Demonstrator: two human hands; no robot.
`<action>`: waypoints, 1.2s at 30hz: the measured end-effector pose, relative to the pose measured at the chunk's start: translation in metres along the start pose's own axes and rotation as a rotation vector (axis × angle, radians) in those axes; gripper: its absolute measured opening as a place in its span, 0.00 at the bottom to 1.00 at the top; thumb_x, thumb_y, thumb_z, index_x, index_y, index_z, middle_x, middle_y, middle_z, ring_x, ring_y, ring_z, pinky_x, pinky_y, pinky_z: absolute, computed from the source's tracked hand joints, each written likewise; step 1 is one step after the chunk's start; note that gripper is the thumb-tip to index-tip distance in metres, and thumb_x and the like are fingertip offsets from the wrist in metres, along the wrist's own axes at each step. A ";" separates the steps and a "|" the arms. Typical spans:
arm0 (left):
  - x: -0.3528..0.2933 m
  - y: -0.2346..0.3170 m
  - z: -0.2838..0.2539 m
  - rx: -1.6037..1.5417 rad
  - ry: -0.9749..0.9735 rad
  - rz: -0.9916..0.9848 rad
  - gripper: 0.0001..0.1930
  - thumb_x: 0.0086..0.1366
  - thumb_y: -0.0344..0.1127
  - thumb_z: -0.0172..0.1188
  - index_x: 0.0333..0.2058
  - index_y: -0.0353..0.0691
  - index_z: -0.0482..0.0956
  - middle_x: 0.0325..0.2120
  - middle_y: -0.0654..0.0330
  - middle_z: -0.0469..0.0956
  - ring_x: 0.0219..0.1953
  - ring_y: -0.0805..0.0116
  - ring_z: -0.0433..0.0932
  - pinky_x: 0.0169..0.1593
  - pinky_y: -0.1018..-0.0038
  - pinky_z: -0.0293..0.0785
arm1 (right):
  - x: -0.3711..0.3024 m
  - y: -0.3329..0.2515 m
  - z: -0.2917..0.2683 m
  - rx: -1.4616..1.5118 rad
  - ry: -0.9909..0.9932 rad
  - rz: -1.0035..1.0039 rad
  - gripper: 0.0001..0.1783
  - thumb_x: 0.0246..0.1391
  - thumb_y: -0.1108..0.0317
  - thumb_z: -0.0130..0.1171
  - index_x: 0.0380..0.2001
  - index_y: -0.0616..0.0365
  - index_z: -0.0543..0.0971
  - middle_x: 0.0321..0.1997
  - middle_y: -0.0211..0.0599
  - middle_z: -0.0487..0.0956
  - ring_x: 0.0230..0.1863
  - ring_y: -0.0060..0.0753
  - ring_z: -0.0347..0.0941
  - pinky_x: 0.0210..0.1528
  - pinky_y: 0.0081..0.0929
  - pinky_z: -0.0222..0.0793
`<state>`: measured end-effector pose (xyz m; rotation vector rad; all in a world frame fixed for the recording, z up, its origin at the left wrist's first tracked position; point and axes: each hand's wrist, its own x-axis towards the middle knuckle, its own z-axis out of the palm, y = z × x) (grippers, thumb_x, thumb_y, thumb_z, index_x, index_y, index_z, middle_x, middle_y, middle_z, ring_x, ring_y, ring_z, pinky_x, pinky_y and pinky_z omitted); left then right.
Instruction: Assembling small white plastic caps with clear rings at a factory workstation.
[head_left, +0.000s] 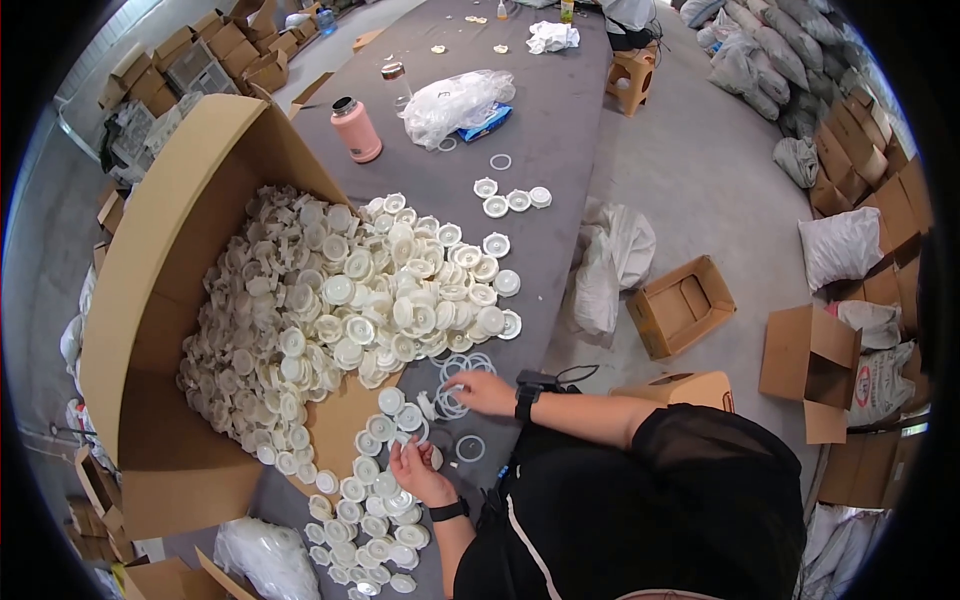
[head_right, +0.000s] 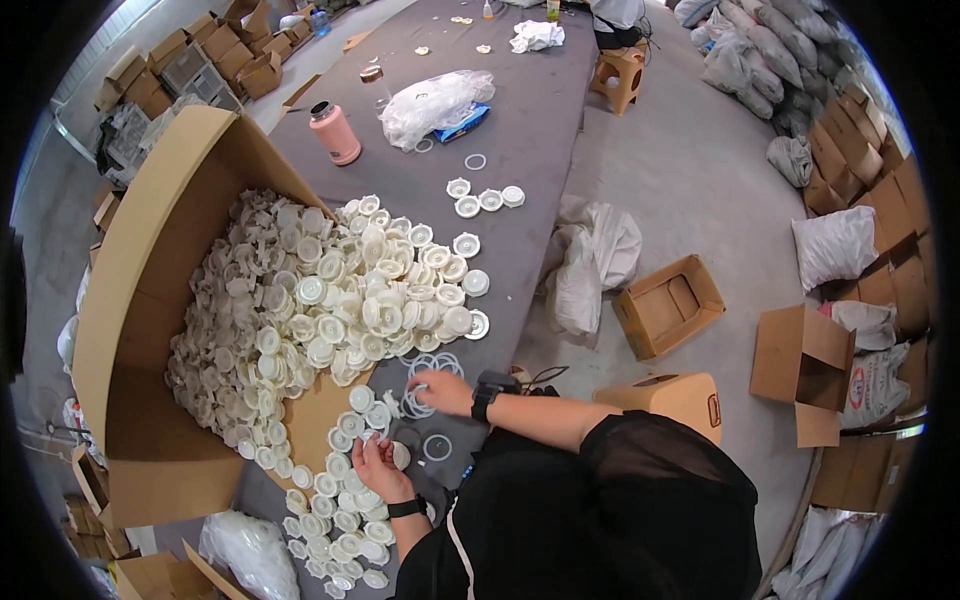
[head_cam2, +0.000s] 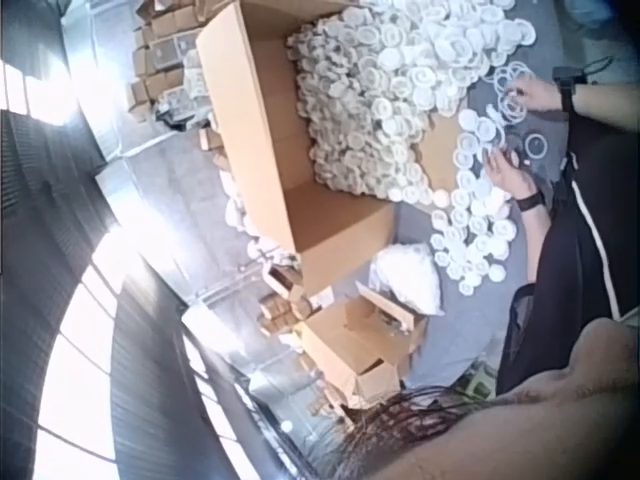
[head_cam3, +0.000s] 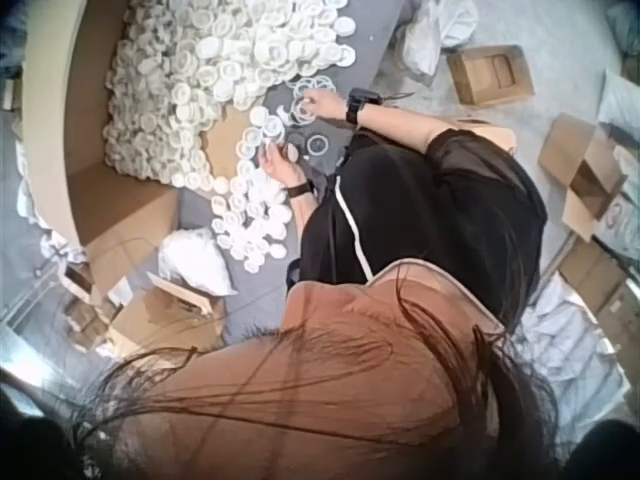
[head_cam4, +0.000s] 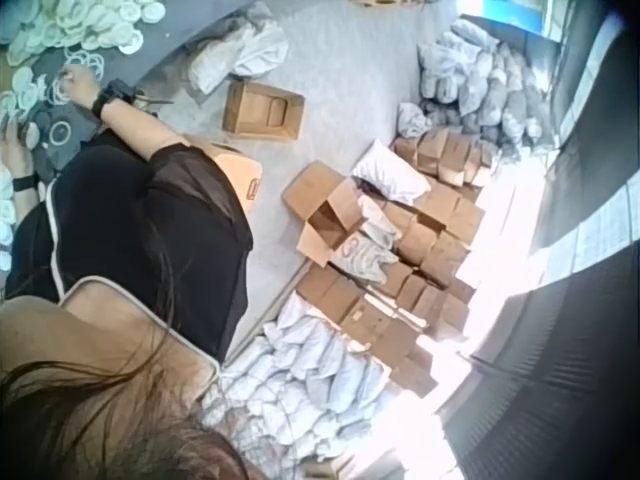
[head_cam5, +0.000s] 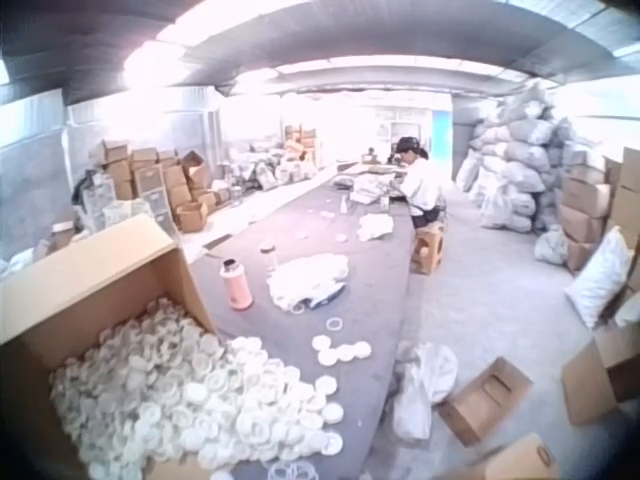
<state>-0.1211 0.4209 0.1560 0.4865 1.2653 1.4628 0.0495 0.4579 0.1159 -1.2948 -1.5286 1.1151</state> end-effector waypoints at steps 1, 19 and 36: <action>0.000 -0.001 -0.003 0.000 0.004 0.000 0.16 0.56 0.27 0.50 0.43 0.33 0.60 0.31 0.55 0.72 0.25 0.73 0.72 0.29 0.82 0.71 | 0.006 0.007 -0.011 -0.147 0.082 0.087 0.14 0.43 0.65 0.50 0.36 0.56 0.72 0.32 0.40 0.73 0.33 0.38 0.70 0.33 0.32 0.65; 0.008 -0.028 -0.018 -0.018 0.016 -0.151 0.04 0.55 0.26 0.53 0.31 0.35 0.71 0.27 0.57 0.74 0.23 0.74 0.73 0.25 0.83 0.72 | 0.027 0.055 -0.025 -0.358 0.261 0.118 0.11 0.42 0.66 0.50 0.29 0.60 0.71 0.28 0.42 0.73 0.24 0.41 0.70 0.27 0.32 0.66; 0.005 -0.013 -0.002 -0.222 -0.185 -0.325 0.04 0.55 0.30 0.54 0.30 0.39 0.71 0.22 0.65 0.72 0.19 0.78 0.67 0.23 0.83 0.64 | -0.020 -0.019 0.023 1.146 -0.084 0.560 0.10 0.48 0.68 0.52 0.35 0.55 0.67 0.24 0.24 0.70 0.19 0.16 0.68 0.17 0.11 0.59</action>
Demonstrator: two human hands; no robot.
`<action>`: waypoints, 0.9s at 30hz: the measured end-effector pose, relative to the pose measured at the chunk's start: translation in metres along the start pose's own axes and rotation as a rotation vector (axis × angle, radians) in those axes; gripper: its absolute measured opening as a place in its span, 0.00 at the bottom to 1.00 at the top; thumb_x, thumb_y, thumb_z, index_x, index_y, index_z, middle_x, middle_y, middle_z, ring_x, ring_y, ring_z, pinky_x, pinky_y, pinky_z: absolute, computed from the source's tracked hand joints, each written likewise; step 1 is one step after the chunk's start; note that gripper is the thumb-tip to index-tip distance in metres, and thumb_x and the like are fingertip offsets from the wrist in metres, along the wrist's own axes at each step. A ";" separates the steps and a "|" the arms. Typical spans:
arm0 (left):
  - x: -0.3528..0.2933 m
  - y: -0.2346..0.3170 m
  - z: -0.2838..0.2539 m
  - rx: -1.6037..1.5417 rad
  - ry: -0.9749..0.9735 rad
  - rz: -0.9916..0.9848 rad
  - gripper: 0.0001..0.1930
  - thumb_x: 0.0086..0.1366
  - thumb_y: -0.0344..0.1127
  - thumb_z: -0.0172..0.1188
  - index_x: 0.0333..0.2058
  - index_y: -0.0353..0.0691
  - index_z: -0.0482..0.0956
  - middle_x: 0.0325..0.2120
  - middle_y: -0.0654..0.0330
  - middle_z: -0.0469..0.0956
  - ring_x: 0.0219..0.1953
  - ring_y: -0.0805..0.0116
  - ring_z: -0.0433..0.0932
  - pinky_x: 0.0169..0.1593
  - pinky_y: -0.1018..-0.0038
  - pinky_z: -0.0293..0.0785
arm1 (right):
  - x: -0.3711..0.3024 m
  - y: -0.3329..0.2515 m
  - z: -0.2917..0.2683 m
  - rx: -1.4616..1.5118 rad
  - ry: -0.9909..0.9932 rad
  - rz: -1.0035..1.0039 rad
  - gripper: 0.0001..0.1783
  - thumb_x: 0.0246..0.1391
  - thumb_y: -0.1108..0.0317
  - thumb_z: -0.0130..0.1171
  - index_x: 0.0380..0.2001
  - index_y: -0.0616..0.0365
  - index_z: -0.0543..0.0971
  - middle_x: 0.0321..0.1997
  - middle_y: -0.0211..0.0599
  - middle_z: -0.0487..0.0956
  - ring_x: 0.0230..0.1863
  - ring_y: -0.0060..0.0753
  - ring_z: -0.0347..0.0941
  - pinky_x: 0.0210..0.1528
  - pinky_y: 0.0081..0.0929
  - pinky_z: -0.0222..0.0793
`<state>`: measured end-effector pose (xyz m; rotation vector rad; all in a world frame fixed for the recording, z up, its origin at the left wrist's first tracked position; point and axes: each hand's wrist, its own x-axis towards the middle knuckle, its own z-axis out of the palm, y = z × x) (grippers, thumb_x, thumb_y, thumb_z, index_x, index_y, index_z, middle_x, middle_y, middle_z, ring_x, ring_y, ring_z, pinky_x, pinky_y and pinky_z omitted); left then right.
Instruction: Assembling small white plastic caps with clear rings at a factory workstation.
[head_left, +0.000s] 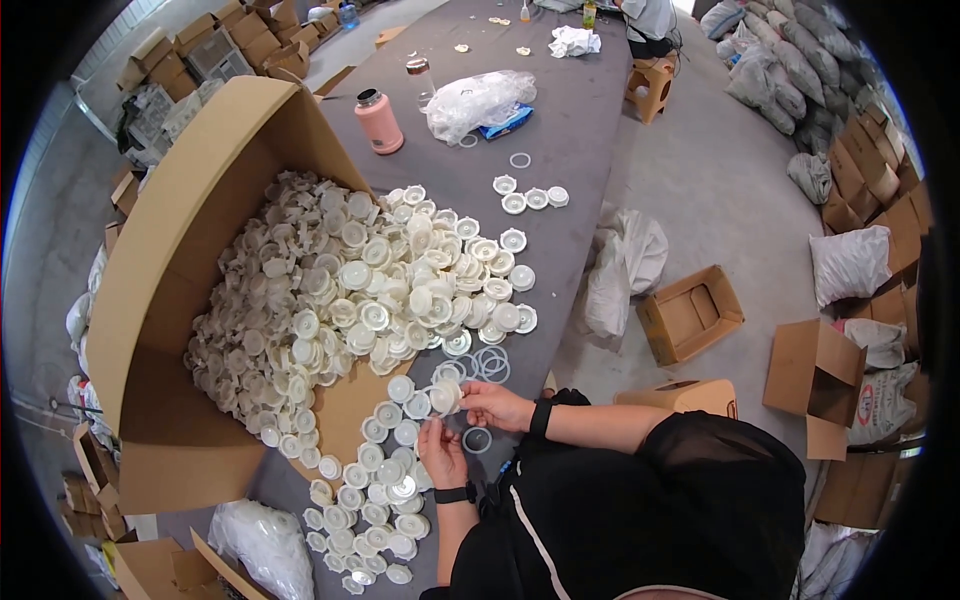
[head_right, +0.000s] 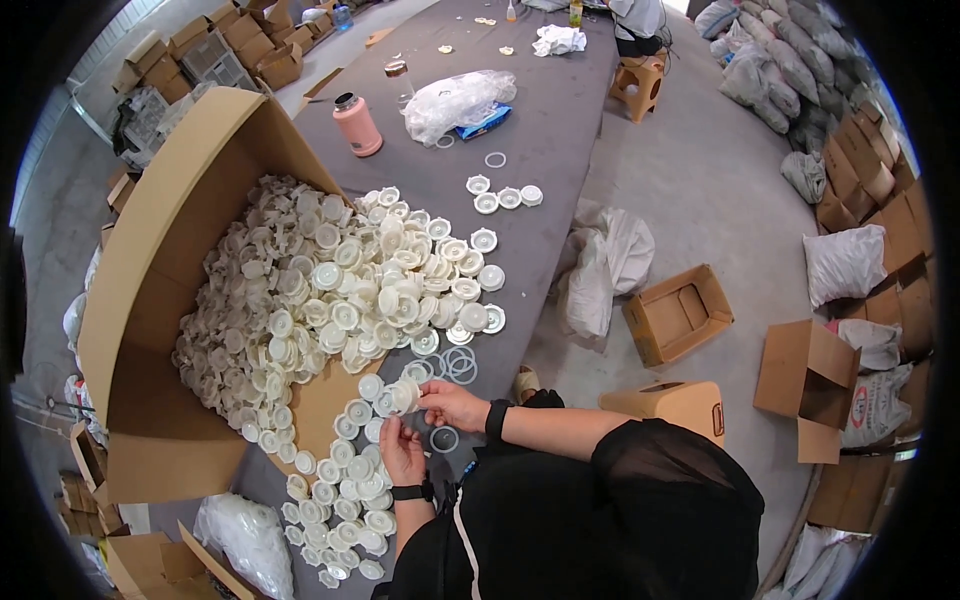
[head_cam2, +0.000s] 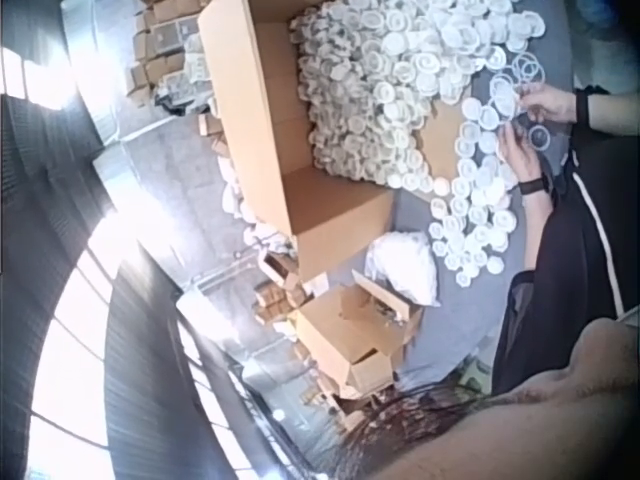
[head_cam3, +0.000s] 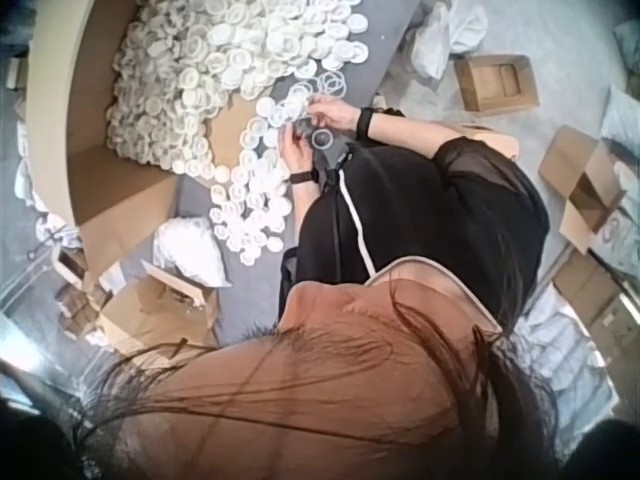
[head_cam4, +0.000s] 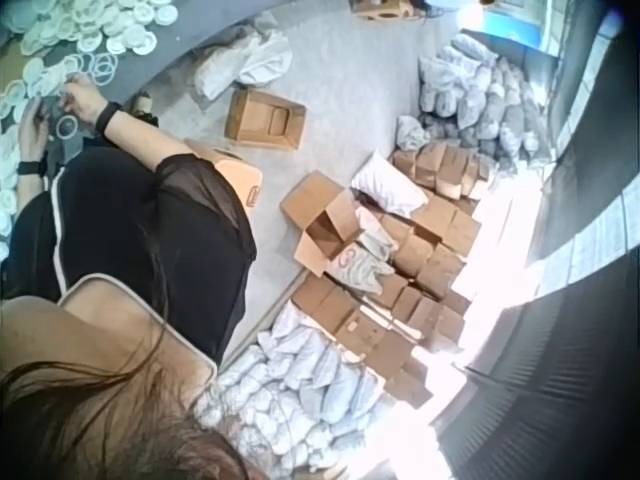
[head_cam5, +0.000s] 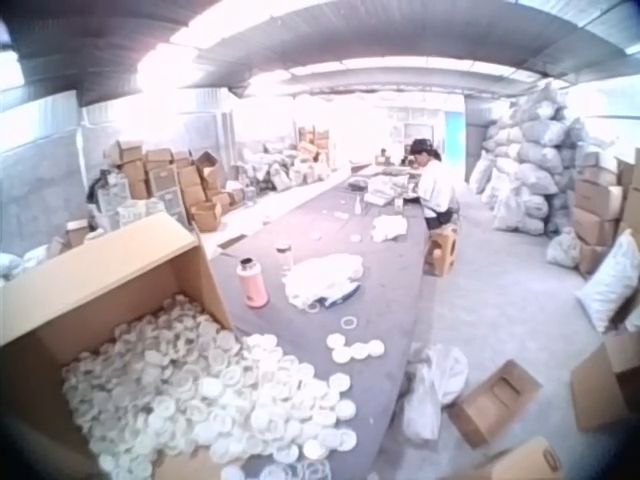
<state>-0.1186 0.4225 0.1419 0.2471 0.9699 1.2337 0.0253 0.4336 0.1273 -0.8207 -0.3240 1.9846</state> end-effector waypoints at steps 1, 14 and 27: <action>0.000 0.000 -0.003 0.012 0.007 0.001 0.04 0.55 0.31 0.54 0.29 0.40 0.71 0.21 0.66 0.71 0.19 0.78 0.66 0.23 0.83 0.63 | -0.002 0.000 0.003 -0.003 -0.002 -0.001 0.10 0.48 0.68 0.52 0.35 0.55 0.67 0.24 0.24 0.70 0.19 0.16 0.68 0.17 0.11 0.59; -0.010 -0.004 -0.007 0.020 -0.011 -0.003 0.03 0.55 0.30 0.54 0.24 0.41 0.69 0.17 0.67 0.67 0.20 0.78 0.65 0.25 0.81 0.62 | -0.010 0.006 0.019 -0.083 -0.050 0.008 0.10 0.48 0.66 0.52 0.34 0.54 0.66 0.22 0.23 0.70 0.17 0.15 0.67 0.15 0.08 0.59; -0.015 -0.006 -0.003 -0.157 -0.030 -0.116 0.07 0.51 0.36 0.54 0.27 0.41 0.70 0.22 0.65 0.72 0.26 0.75 0.70 0.31 0.80 0.65 | -0.021 0.011 0.029 0.047 0.046 -0.158 0.11 0.52 0.61 0.45 0.26 0.57 0.69 0.17 0.26 0.67 0.11 0.14 0.57 0.11 0.13 0.48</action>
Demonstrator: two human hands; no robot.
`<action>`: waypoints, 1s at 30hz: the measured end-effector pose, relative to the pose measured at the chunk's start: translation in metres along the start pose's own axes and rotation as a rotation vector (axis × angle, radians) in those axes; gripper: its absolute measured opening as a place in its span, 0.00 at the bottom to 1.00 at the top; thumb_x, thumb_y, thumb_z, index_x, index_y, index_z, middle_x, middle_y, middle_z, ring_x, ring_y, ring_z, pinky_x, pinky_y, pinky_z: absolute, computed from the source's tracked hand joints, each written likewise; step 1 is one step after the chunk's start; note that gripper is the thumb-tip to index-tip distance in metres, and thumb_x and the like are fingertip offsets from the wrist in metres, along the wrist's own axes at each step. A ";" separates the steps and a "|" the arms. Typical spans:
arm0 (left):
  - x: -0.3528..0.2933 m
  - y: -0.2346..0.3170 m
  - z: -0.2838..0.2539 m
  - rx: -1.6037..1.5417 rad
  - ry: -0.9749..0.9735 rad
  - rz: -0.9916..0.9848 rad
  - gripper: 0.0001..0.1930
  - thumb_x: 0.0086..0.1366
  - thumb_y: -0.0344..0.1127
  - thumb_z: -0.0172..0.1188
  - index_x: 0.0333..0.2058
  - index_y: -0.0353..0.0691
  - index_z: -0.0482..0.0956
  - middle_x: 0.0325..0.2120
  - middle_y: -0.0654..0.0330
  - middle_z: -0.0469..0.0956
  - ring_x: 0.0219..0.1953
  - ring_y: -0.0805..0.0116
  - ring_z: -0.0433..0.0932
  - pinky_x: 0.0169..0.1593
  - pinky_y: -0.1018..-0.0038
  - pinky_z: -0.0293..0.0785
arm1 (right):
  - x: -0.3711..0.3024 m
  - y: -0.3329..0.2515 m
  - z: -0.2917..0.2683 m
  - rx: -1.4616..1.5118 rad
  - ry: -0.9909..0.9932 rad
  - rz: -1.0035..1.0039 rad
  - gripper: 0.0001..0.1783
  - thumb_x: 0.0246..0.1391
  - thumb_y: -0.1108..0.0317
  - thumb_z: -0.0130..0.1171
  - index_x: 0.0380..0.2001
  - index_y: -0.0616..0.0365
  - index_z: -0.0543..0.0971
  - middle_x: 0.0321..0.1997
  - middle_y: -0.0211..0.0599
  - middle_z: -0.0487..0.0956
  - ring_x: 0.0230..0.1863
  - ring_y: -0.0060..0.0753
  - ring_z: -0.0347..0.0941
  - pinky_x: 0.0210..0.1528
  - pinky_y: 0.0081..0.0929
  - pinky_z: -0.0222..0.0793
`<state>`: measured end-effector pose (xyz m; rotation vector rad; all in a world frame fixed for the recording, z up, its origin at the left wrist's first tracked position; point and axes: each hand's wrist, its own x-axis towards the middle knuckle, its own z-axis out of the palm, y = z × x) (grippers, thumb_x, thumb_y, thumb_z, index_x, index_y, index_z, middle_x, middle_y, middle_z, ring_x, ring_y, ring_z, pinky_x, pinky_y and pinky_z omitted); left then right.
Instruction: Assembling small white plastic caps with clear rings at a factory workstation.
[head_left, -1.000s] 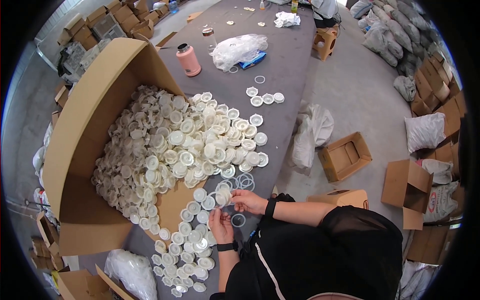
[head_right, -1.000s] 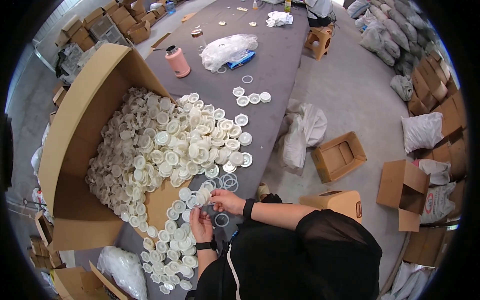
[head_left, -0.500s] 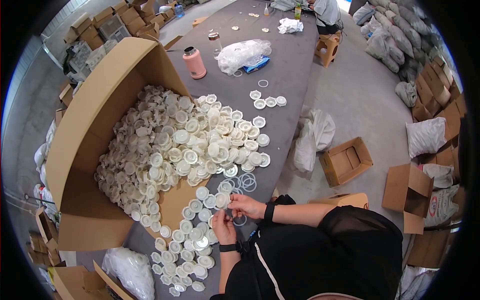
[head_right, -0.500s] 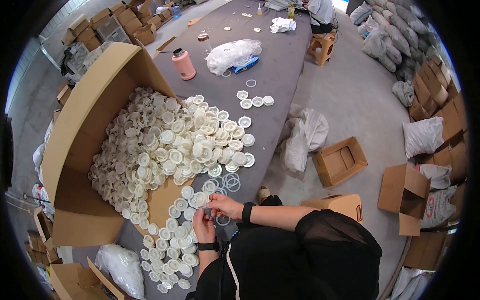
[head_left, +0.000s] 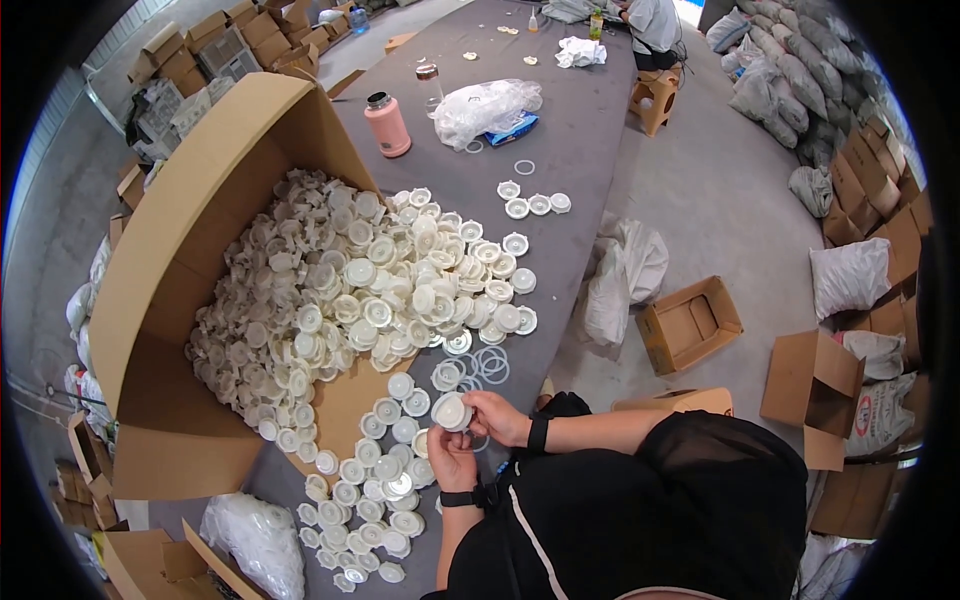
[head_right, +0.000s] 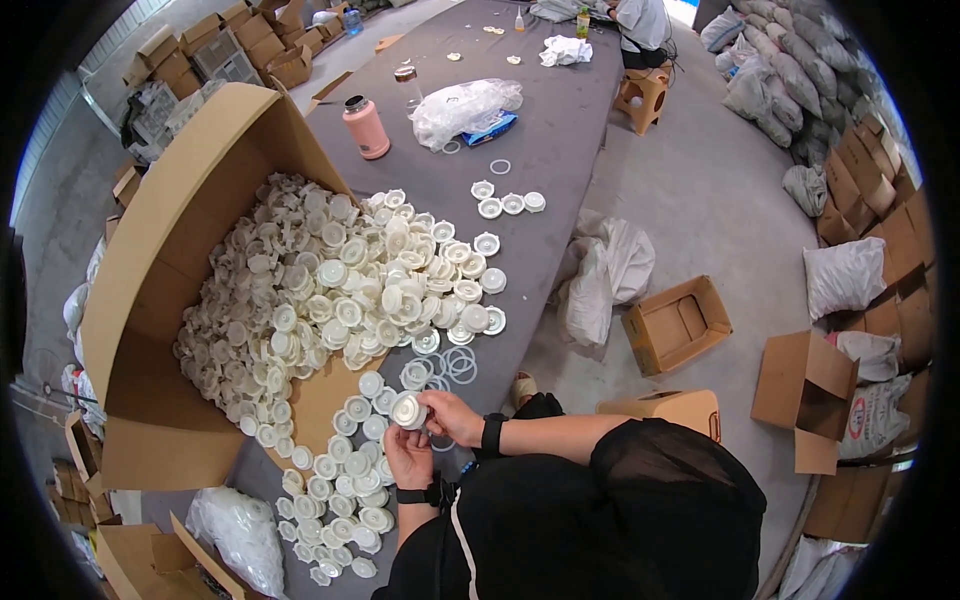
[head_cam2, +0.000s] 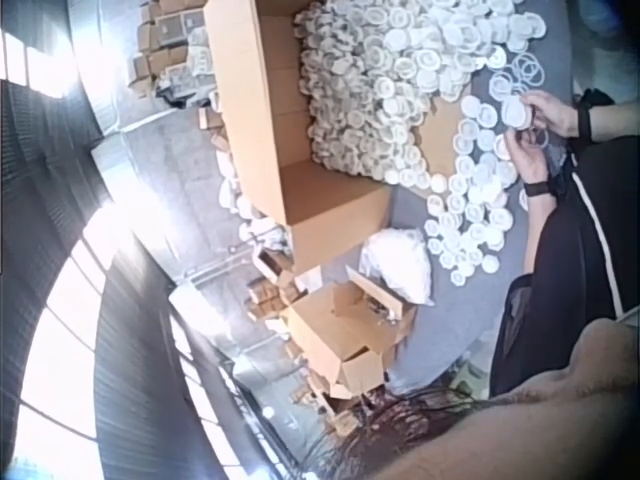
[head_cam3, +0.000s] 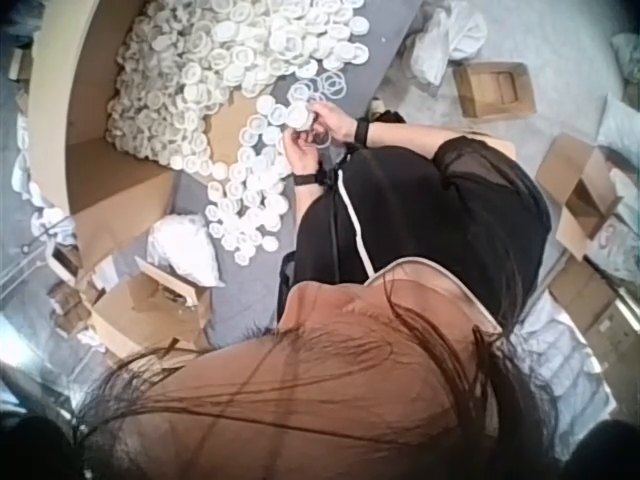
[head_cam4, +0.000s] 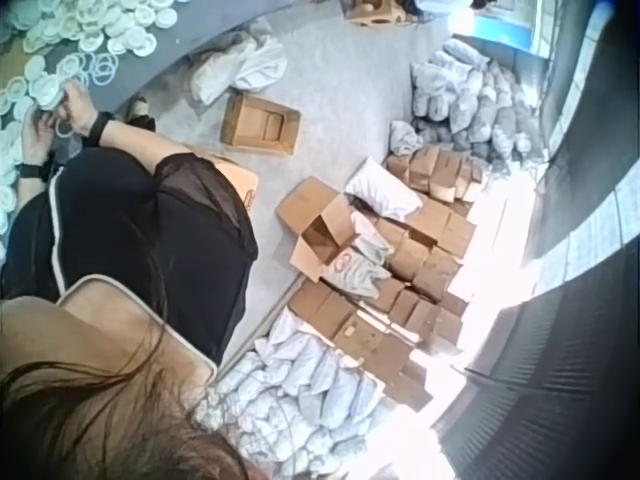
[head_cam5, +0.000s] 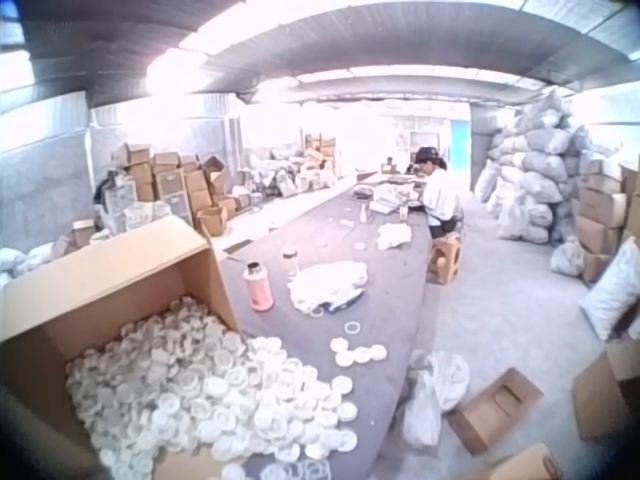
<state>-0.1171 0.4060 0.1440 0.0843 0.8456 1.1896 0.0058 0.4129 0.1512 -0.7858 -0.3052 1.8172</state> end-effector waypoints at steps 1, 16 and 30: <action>-0.001 0.002 0.000 -0.042 -0.102 -0.049 0.07 0.52 0.36 0.53 0.27 0.42 0.70 0.22 0.65 0.72 0.26 0.75 0.70 0.30 0.80 0.65 | -0.002 -0.003 0.004 0.000 0.001 0.001 0.11 0.52 0.61 0.45 0.26 0.57 0.69 0.17 0.26 0.67 0.11 0.14 0.57 0.11 0.13 0.48; 0.003 0.046 -0.014 0.870 0.001 0.169 0.07 0.51 0.31 0.57 0.21 0.39 0.69 0.18 0.67 0.69 0.20 0.80 0.65 0.25 0.83 0.61 | 0.000 -0.001 -0.008 -0.694 -0.215 0.339 0.19 0.51 0.53 0.43 0.27 0.60 0.70 0.22 0.31 0.73 0.16 0.21 0.68 0.16 0.16 0.62; 0.110 -0.008 0.004 2.004 -0.279 0.795 0.18 0.43 0.29 0.57 0.36 0.37 0.70 0.42 0.51 0.68 0.43 0.52 0.66 0.46 0.63 0.62 | 0.024 -0.035 -0.088 -0.596 0.109 0.409 0.16 0.49 0.58 0.48 0.35 0.59 0.71 0.32 0.36 0.75 0.23 0.23 0.71 0.23 0.16 0.67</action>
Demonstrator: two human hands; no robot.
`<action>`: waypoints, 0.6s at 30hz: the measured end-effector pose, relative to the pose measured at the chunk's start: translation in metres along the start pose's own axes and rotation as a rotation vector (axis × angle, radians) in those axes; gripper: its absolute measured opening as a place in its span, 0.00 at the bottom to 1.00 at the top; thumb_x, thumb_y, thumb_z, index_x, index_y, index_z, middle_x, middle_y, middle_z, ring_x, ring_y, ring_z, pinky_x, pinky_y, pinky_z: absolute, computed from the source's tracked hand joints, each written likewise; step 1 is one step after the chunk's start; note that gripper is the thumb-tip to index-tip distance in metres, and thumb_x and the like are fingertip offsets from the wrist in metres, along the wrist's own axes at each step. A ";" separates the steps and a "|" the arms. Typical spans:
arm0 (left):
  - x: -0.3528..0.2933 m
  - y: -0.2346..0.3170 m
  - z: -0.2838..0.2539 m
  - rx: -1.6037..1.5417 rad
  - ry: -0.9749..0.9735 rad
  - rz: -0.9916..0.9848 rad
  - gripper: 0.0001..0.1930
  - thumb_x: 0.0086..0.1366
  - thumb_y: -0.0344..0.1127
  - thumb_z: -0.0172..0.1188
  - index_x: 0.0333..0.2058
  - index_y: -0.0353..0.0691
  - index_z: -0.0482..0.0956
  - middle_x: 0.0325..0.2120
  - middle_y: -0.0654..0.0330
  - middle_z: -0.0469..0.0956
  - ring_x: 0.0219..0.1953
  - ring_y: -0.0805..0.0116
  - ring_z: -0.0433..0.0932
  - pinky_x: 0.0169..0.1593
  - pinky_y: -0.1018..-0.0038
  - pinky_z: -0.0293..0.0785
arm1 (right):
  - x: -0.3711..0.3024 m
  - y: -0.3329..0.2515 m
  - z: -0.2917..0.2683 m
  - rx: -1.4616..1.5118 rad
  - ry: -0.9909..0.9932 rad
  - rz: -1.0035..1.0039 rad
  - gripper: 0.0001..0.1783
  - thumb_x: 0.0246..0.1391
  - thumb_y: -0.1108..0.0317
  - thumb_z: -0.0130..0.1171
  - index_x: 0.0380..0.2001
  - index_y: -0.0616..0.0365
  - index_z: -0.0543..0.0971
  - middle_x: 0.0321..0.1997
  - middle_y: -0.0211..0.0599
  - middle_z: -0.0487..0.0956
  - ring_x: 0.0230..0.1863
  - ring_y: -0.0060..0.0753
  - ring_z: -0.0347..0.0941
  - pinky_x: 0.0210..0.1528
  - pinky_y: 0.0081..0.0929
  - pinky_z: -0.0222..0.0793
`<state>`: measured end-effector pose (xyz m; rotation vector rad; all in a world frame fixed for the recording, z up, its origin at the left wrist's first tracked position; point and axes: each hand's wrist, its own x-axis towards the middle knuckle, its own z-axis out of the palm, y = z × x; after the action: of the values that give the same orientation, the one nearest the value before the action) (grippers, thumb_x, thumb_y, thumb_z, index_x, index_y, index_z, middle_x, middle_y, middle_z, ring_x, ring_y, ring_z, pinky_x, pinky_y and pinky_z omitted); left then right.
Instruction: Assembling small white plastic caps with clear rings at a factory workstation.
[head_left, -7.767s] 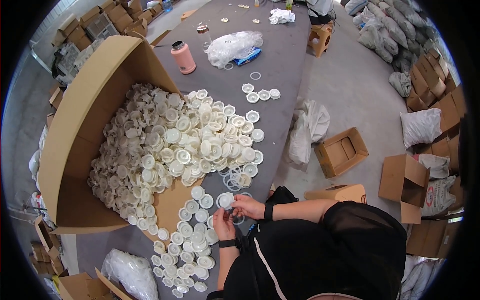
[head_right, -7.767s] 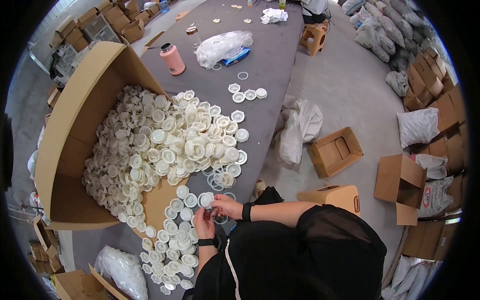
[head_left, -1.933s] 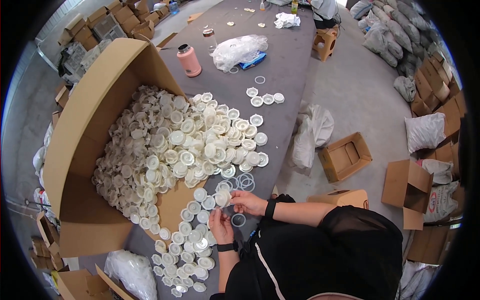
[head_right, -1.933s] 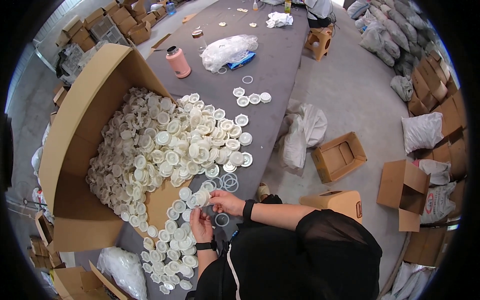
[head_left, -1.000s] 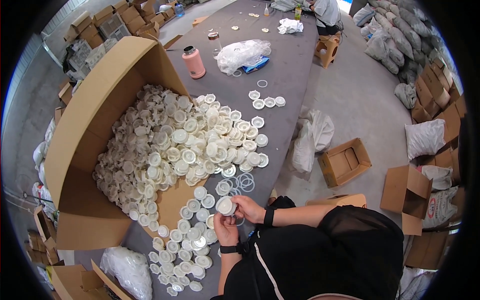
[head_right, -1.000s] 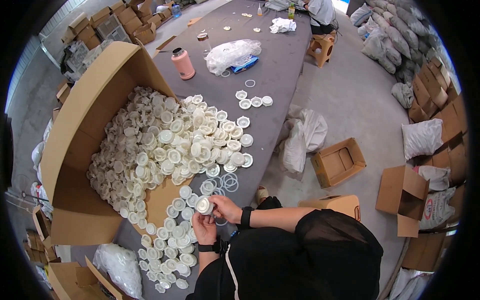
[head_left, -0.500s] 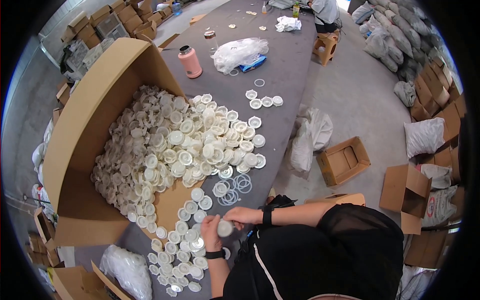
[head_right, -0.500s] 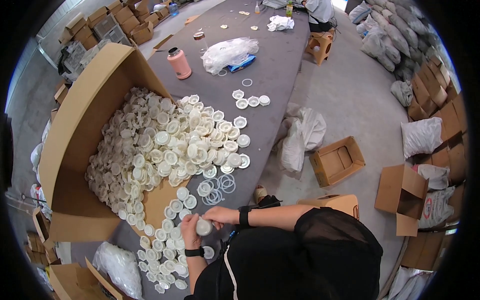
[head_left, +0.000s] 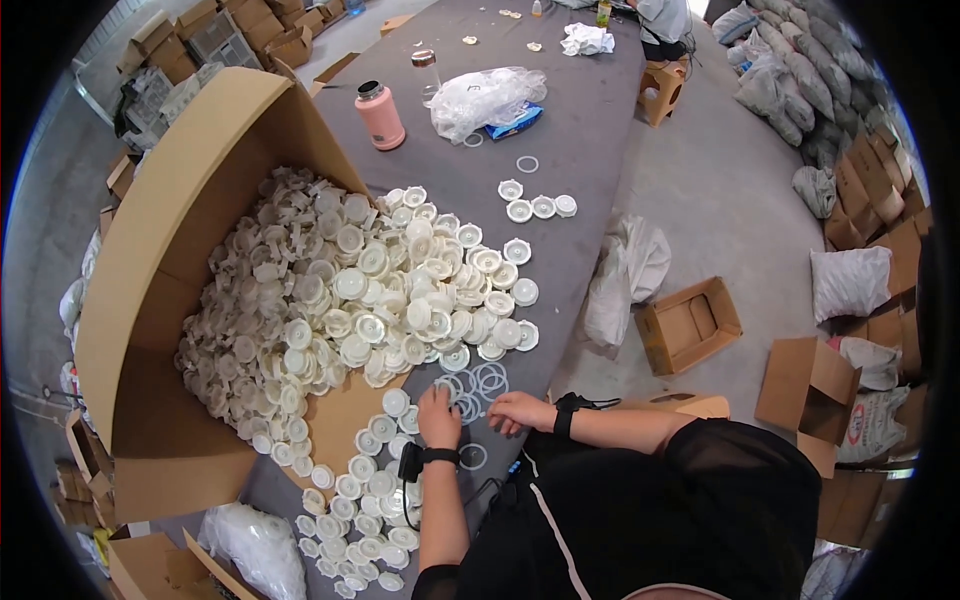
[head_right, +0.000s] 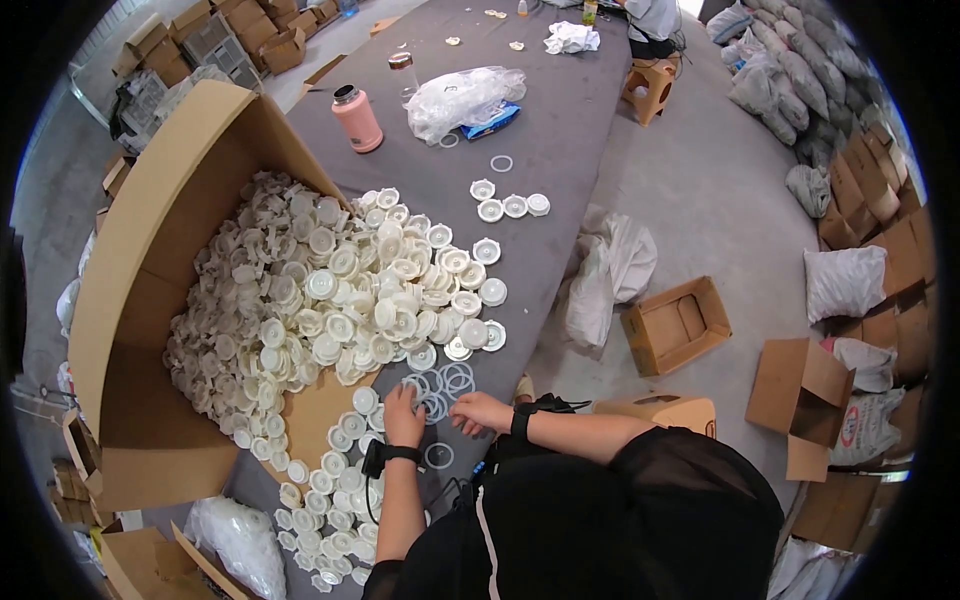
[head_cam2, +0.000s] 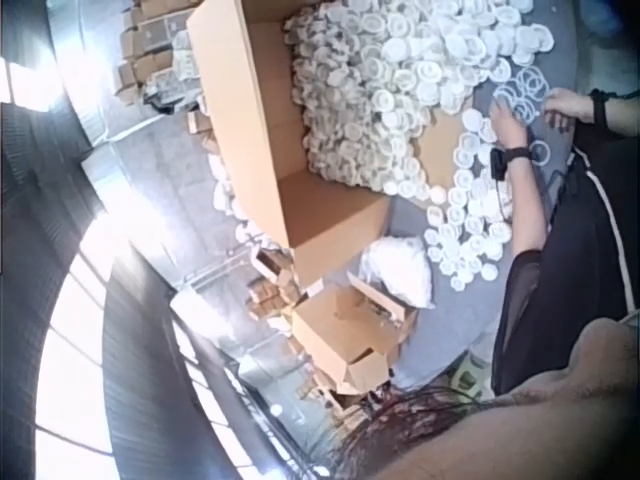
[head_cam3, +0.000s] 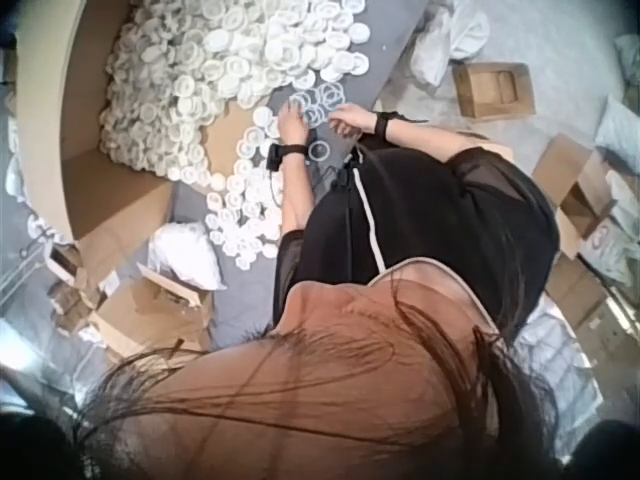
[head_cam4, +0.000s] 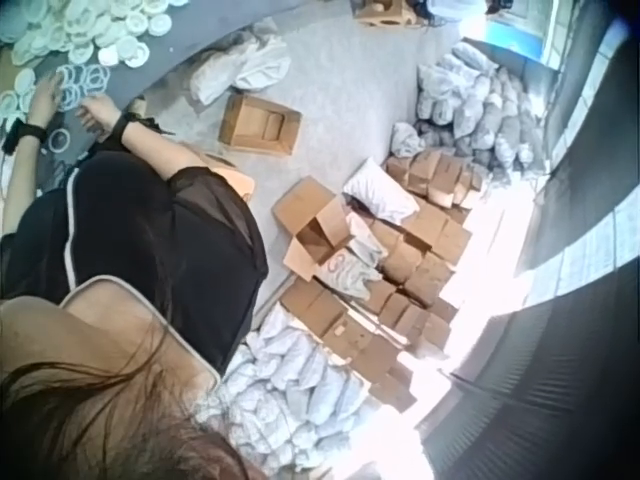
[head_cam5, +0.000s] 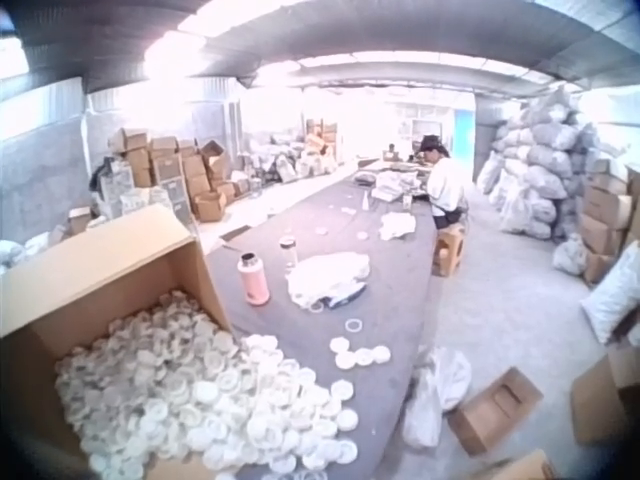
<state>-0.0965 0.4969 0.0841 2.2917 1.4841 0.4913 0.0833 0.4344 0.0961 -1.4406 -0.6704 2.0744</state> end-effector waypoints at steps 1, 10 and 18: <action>0.005 -0.002 0.006 0.031 -0.022 0.025 0.16 0.43 0.29 0.57 0.36 0.37 0.71 0.41 0.52 0.68 0.43 0.52 0.65 0.46 0.64 0.62 | 0.001 -0.003 -0.003 0.002 0.005 0.004 0.15 0.49 0.59 0.48 0.35 0.58 0.71 0.31 0.35 0.75 0.22 0.22 0.70 0.23 0.16 0.67; -0.013 -0.006 0.013 -1.054 0.160 -0.603 0.07 0.54 0.35 0.55 0.29 0.37 0.74 0.28 0.63 0.73 0.27 0.76 0.70 0.30 0.82 0.65 | 0.042 -0.010 -0.011 -0.262 0.151 -0.358 0.14 0.48 0.64 0.49 0.37 0.60 0.69 0.32 0.32 0.72 0.23 0.21 0.69 0.24 0.18 0.65; -0.054 -0.020 -0.023 -0.877 0.325 -0.851 0.09 0.58 0.35 0.50 0.27 0.34 0.73 0.21 0.62 0.71 0.23 0.73 0.67 0.27 0.78 0.63 | 0.069 -0.041 -0.007 -0.952 0.364 -0.808 0.19 0.40 0.70 0.50 0.39 0.58 0.66 0.40 0.38 0.67 0.31 0.42 0.70 0.31 0.34 0.66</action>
<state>-0.1439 0.4578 0.0894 0.8454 1.7246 0.9969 0.0747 0.5111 0.0732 -1.5268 -1.8362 0.8267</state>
